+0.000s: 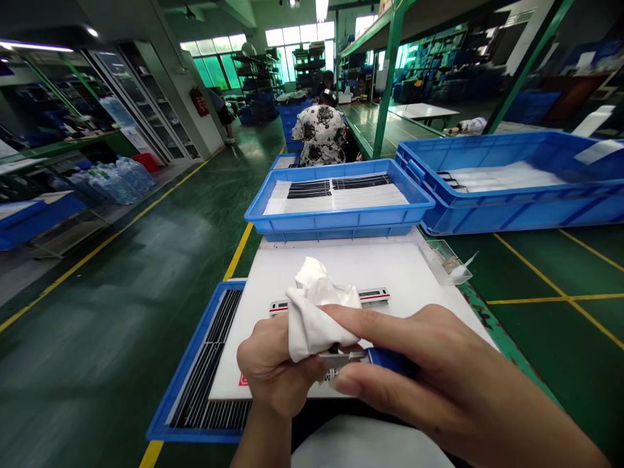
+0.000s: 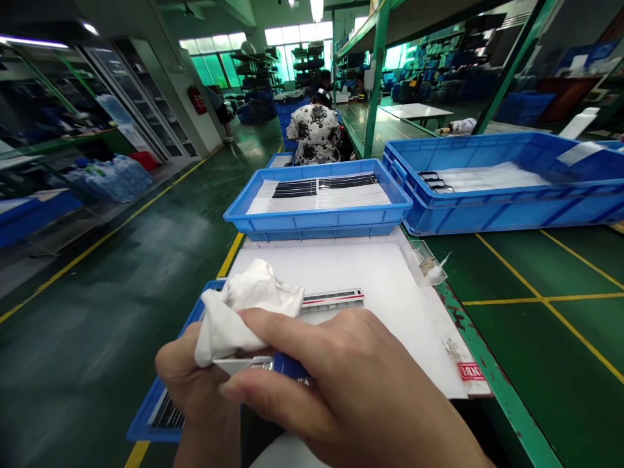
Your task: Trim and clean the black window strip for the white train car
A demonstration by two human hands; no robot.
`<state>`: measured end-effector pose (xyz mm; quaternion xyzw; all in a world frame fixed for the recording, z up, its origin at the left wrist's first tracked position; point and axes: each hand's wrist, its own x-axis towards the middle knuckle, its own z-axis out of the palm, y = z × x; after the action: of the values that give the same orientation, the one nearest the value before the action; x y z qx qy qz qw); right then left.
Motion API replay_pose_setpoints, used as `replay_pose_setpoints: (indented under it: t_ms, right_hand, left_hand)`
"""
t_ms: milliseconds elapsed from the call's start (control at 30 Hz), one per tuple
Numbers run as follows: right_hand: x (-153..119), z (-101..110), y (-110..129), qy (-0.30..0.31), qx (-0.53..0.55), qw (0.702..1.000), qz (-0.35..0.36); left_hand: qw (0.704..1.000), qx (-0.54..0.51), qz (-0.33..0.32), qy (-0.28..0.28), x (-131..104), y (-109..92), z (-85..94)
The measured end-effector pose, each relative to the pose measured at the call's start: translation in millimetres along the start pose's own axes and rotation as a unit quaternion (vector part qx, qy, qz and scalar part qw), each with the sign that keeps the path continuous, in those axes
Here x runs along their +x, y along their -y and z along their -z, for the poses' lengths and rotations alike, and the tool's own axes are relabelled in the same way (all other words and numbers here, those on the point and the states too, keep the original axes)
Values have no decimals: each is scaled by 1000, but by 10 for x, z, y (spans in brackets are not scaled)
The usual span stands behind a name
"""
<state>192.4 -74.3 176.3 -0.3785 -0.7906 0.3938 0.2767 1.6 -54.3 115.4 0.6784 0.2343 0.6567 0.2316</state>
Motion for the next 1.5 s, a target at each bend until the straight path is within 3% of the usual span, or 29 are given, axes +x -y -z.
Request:
replay_pose_setpoints:
  t_ms: [333,567,967,1500]
  right_hand:
    - [0,-7,9,-4,-15,1000,7]
    - [3,-19,13,-11,-30,999,15]
    - [-9,-7,18,-13,-42,999,17]
    - [38,4,22,-25,-86,995,41]
  left_hand:
    - [1000,-16,-13,11,25,-8,-3]
    - [999,43,-9,-19,2,-41,-9]
    - [999,41,-12,-32,-10,-19,-12]
    - [999,33,-24,-6,-23,6,10]
